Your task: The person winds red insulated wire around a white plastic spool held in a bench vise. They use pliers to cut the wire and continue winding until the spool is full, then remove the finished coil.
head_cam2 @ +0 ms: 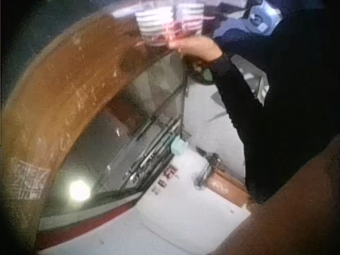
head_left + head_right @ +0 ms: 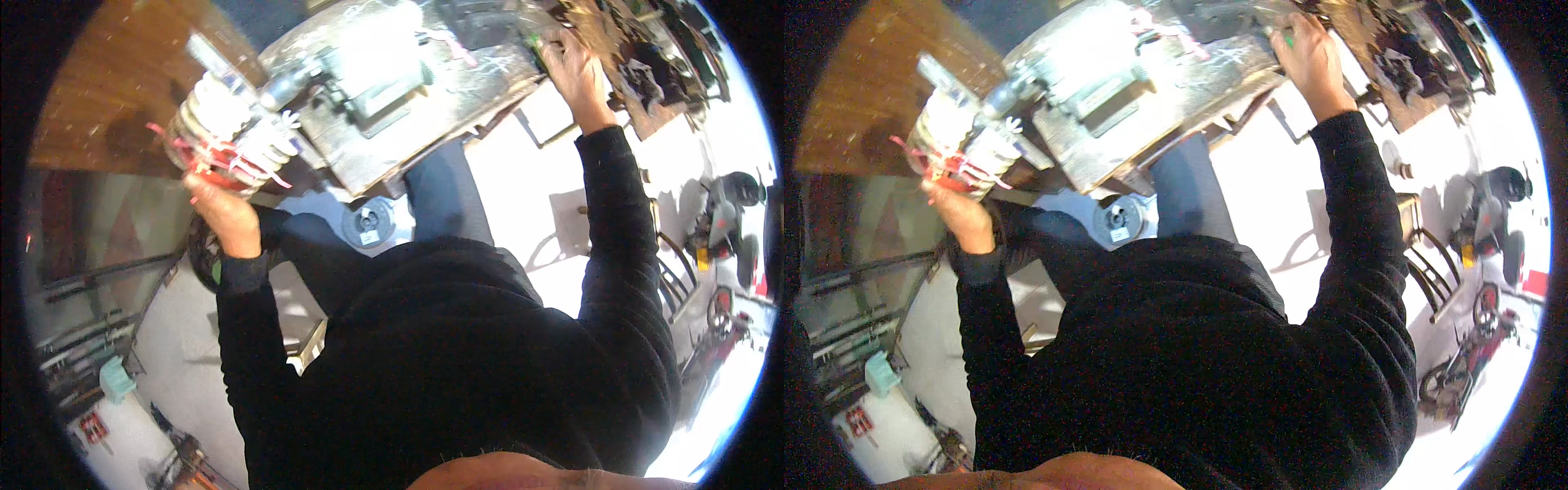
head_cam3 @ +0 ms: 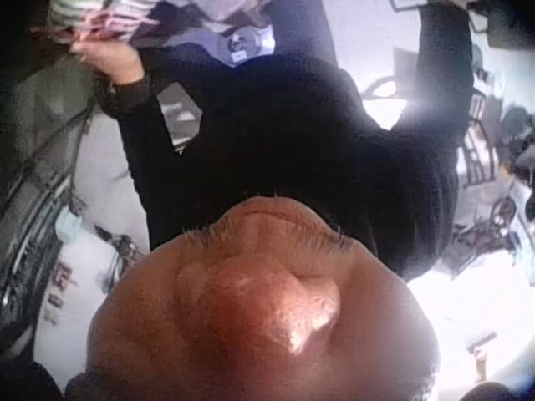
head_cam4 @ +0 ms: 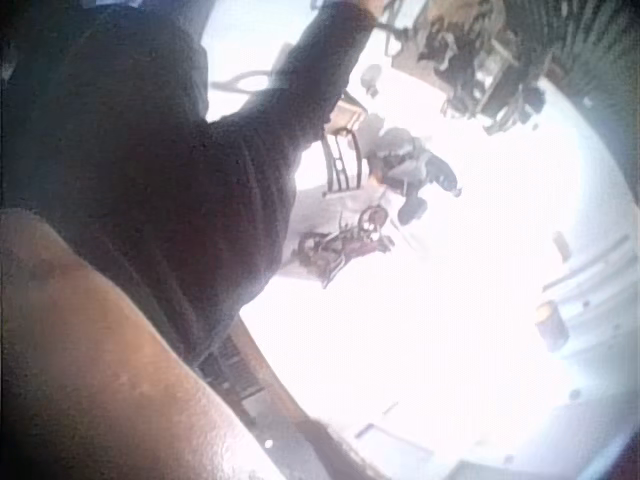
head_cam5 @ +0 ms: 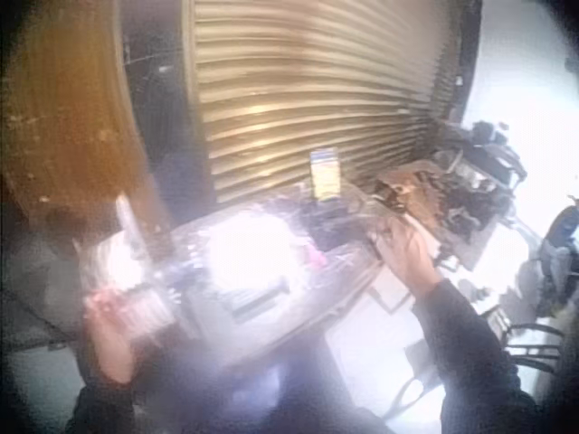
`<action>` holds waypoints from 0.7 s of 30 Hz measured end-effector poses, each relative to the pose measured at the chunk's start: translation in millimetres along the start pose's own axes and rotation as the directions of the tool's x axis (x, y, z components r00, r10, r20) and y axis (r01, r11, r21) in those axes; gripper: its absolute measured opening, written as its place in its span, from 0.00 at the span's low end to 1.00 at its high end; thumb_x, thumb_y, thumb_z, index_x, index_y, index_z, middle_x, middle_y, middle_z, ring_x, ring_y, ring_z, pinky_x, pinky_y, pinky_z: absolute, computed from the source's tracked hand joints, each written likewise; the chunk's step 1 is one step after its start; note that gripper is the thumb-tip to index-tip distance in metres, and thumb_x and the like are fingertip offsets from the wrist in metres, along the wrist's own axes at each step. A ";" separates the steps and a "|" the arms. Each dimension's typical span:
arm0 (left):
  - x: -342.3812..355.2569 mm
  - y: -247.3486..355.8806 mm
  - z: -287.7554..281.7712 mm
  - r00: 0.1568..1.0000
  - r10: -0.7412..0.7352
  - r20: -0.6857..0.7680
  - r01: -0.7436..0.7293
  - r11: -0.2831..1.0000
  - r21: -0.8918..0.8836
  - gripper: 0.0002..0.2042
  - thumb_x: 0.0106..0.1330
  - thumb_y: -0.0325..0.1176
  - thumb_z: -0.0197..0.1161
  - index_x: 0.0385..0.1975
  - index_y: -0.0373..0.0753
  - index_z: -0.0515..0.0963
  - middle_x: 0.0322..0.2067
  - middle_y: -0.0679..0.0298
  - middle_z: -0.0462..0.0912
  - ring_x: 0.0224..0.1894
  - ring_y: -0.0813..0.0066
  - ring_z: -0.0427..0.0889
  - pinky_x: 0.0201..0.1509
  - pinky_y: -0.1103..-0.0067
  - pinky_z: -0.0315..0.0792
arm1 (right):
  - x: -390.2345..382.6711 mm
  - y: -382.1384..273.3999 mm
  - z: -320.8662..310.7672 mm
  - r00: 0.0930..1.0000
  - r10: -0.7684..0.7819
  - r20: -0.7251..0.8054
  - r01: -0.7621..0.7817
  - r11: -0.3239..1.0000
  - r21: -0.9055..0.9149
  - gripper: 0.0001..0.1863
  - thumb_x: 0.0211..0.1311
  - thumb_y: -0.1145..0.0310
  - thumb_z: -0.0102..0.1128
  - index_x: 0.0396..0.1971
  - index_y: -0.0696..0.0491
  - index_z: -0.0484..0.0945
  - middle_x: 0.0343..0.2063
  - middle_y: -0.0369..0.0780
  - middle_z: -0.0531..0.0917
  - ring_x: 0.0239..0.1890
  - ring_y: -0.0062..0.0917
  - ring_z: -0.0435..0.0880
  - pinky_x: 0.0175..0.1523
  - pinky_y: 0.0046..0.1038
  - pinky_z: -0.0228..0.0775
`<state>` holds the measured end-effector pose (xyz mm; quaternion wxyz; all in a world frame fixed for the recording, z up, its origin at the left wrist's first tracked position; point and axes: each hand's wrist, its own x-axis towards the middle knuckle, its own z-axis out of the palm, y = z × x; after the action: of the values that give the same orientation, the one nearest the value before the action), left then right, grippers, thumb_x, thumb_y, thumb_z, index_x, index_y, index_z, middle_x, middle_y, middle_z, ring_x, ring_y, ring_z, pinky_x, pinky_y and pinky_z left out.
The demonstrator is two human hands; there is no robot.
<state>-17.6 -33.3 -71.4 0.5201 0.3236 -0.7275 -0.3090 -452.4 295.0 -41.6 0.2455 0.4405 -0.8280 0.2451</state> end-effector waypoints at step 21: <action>7.9 -11.5 3.5 0.974 0.226 0.018 -0.226 0.972 0.065 0.14 0.79 0.33 0.45 0.49 0.27 0.73 0.42 0.39 0.78 0.45 0.36 0.77 0.52 0.58 0.72 | -30.3 46.5 -15.6 0.918 0.370 0.141 -0.382 0.922 0.068 0.31 0.73 0.46 0.58 0.49 0.65 0.80 0.35 0.48 0.86 0.39 0.38 0.85 0.49 0.40 0.75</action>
<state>-21.1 -46.0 -77.0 0.5372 0.2544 -0.7721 -0.2250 -474.1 346.0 -57.3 0.1203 0.2988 -0.8984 0.2985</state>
